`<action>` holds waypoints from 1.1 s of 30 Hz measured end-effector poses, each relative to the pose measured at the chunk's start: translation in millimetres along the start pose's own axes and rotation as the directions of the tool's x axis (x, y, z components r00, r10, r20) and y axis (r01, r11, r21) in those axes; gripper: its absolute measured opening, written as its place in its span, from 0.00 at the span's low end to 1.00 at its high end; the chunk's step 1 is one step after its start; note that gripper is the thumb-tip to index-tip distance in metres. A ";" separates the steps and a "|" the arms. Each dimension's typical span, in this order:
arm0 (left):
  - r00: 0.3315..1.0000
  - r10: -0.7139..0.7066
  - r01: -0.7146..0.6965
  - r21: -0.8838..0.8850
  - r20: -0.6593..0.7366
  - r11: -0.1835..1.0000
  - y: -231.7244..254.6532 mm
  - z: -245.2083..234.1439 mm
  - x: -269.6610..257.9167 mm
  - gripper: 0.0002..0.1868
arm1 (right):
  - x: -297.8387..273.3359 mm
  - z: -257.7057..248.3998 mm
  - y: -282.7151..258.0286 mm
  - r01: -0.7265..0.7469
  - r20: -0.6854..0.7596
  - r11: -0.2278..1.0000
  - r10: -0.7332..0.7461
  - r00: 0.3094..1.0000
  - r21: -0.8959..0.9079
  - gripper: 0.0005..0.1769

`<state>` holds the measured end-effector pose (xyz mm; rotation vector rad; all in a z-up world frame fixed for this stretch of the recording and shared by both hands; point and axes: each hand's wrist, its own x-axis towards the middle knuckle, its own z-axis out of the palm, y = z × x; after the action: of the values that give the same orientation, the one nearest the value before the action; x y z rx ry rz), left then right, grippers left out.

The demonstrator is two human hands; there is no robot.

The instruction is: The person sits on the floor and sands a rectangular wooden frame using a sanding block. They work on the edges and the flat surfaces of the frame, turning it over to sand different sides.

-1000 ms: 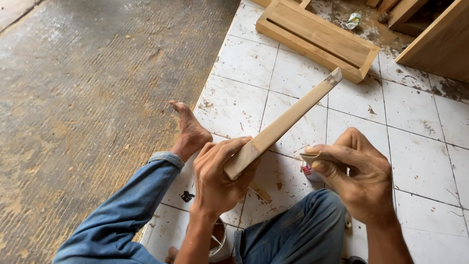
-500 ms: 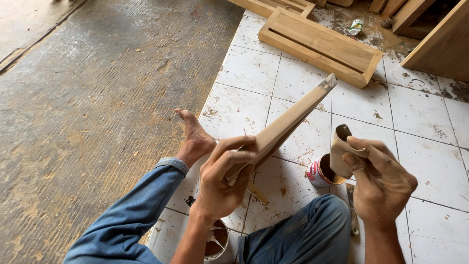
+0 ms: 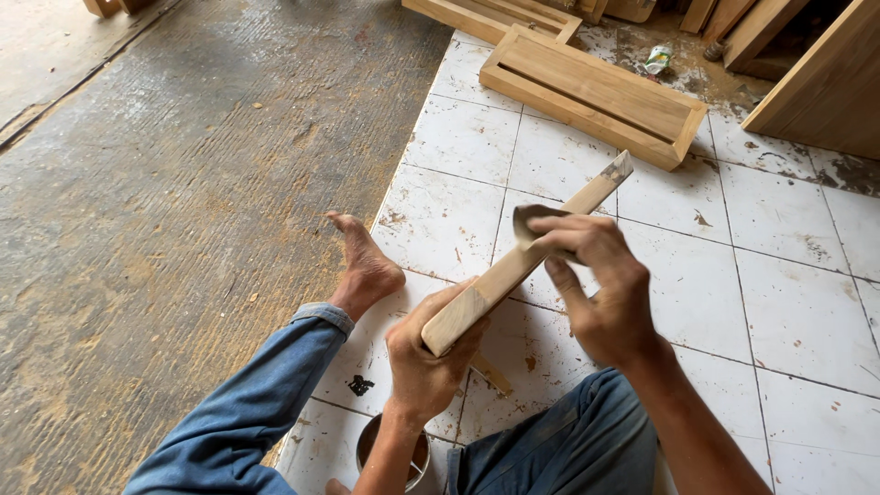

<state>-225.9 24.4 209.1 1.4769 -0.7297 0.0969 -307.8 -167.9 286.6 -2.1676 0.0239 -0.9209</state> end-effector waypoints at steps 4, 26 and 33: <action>0.999 -0.034 0.033 -0.016 -0.014 0.999 -6.1 0.7 1.9 0.20 | -2.2 7.9 -2.3 0.229 0.236 0.931 -0.163 0.958 -0.285 0.30; 0.975 0.221 -0.220 0.046 -0.027 0.974 -2.4 -2.9 -6.5 0.18 | 22.3 -32.2 101.0 0.385 0.106 0.865 -0.371 0.923 -0.321 0.35; 0.974 0.223 -0.221 0.054 -0.046 0.974 -8.2 -5.5 -1.3 0.16 | 2.0 6.3 18.0 0.335 0.072 0.932 -0.328 0.942 -0.138 0.22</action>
<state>-220.9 28.8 201.8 1.4289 -0.8541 0.3244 -297.7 -177.1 273.2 -2.3760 -0.3169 -1.0836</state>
